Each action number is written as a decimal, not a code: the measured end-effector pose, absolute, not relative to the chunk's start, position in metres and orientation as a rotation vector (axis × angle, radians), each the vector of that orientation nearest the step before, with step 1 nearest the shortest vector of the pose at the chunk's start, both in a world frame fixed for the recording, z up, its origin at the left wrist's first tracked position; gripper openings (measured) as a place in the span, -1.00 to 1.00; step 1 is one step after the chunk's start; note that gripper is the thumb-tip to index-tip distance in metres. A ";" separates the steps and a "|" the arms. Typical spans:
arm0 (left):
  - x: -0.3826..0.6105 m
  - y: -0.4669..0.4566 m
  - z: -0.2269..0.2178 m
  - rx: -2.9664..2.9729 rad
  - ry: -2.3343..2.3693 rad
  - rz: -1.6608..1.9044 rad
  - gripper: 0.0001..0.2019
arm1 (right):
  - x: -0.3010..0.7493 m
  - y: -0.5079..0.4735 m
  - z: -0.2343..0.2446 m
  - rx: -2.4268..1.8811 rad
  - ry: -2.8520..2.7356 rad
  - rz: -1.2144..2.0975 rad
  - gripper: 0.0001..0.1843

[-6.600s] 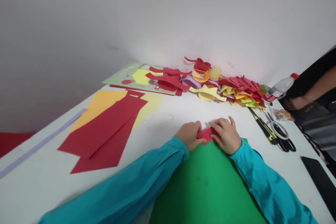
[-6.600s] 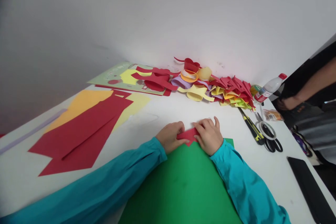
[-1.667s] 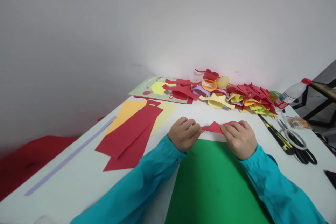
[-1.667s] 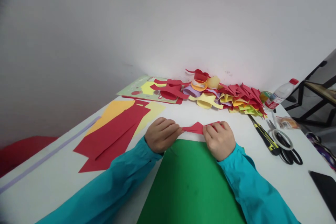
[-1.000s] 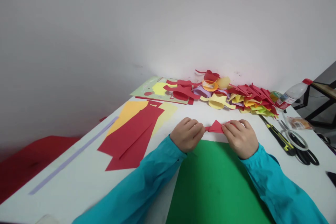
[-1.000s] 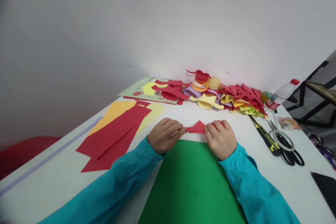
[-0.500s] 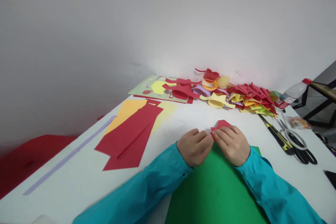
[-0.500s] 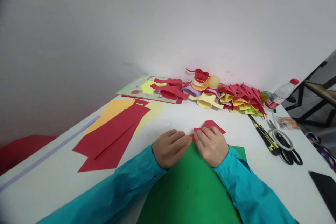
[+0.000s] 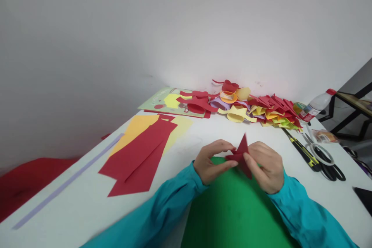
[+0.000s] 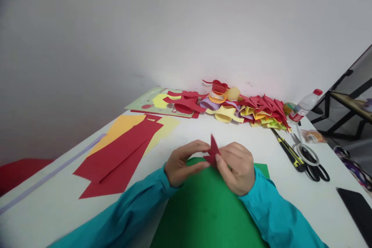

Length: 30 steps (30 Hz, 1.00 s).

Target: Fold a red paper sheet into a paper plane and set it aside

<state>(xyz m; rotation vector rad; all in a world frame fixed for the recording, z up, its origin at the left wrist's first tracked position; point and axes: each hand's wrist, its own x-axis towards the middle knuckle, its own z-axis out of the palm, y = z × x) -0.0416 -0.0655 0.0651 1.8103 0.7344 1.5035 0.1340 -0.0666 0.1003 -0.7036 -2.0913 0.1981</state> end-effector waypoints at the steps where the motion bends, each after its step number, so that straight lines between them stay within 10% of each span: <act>1: -0.039 -0.068 0.064 1.710 0.736 1.446 -0.69 | 0.133 -0.069 0.104 -0.771 -2.001 0.361 -0.79; 11: -0.028 -0.070 0.061 1.118 0.862 1.152 -0.69 | 0.126 -0.057 0.086 -1.070 -1.644 1.239 -0.63; 30: -0.027 -0.071 0.060 1.130 0.996 0.952 -0.64 | 0.129 -0.049 0.074 -1.095 -1.492 1.279 -0.62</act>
